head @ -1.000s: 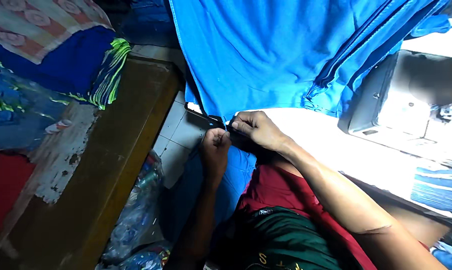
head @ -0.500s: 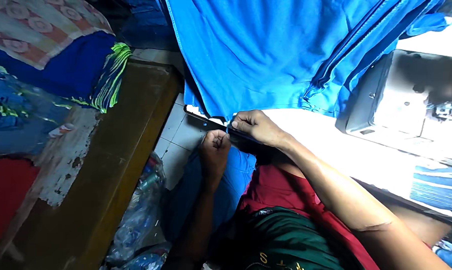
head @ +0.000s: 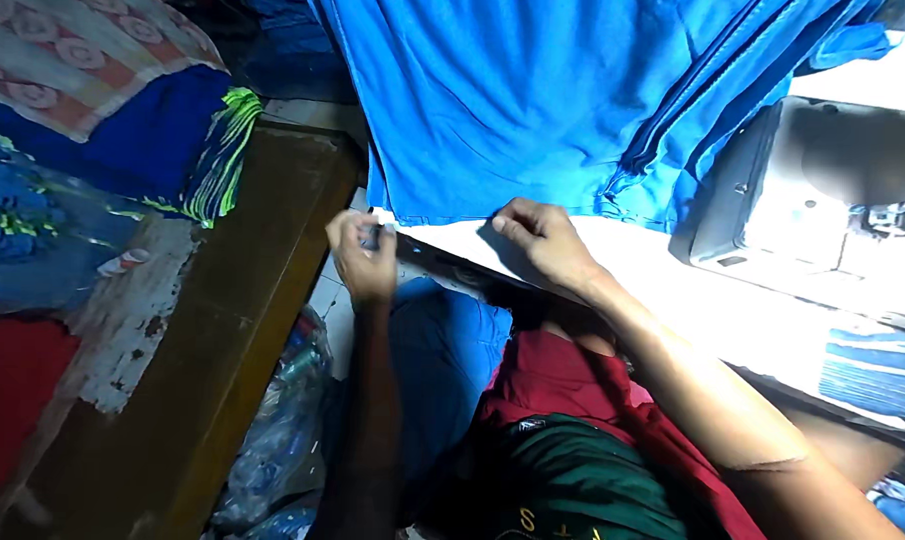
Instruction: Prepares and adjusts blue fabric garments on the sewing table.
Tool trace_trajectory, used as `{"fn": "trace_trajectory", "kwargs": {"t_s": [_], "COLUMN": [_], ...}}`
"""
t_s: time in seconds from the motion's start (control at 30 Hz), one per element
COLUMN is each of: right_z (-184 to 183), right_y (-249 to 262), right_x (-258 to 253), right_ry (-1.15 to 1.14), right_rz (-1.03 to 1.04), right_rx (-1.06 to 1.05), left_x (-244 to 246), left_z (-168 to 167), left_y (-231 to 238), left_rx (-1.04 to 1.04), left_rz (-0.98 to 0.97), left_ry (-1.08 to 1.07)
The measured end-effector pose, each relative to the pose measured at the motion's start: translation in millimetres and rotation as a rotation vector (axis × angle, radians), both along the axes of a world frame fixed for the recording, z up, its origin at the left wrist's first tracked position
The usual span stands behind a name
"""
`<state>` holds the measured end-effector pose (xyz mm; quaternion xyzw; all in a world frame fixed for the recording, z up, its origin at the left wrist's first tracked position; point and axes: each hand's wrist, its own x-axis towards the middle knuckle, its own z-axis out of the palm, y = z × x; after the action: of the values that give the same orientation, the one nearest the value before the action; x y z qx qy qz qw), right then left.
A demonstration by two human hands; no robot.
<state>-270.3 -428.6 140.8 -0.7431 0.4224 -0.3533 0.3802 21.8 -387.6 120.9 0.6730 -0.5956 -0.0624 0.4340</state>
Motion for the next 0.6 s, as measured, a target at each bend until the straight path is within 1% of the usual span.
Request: {"fn": "trace_trajectory", "kwargs": {"t_s": [0.07, 0.13, 0.2, 0.27, 0.33, 0.4, 0.47, 0.53, 0.57, 0.6], "right_z": [0, -2, -9, -13, -14, -14, -14, -15, -15, -16], "right_y": [-7, -15, -23, -31, -35, -37, -38, -38, -39, -40], "right_x": [-9, -16, -23, -29, -32, -33, -32, -32, -33, -34], "right_ry": [0.094, 0.200, 0.251, 0.220, 0.174, 0.140, 0.129, 0.120, 0.104, 0.080], "right_rz": [-0.130, -0.206, -0.228, -0.207, -0.176, -0.166, -0.170, -0.171, -0.166, -0.158], "right_rx": [-0.072, -0.099, -0.087, -0.065, -0.023, 0.001, 0.010, 0.017, 0.021, 0.028], "left_x": [21, 31, 31, 21, 6, -12, -25, -39, -49, -59], "left_z": [7, 5, 1, 6, 15, 25, 39, 64, 78, 93], "left_y": [-39, -80, -113, -128, -127, -117, -102, -80, -70, -63], "left_rx": [0.112, 0.281, 0.368, 0.299, 0.184, 0.135, 0.210, 0.341, 0.376, 0.399], "left_rz": [0.068, 0.046, -0.093, -0.217, -0.291, -0.327, -0.303, -0.275, -0.290, -0.349], "left_ry": [0.066, 0.146, 0.151, 0.135, 0.195, 0.226, 0.178, 0.147, 0.183, 0.253]}}
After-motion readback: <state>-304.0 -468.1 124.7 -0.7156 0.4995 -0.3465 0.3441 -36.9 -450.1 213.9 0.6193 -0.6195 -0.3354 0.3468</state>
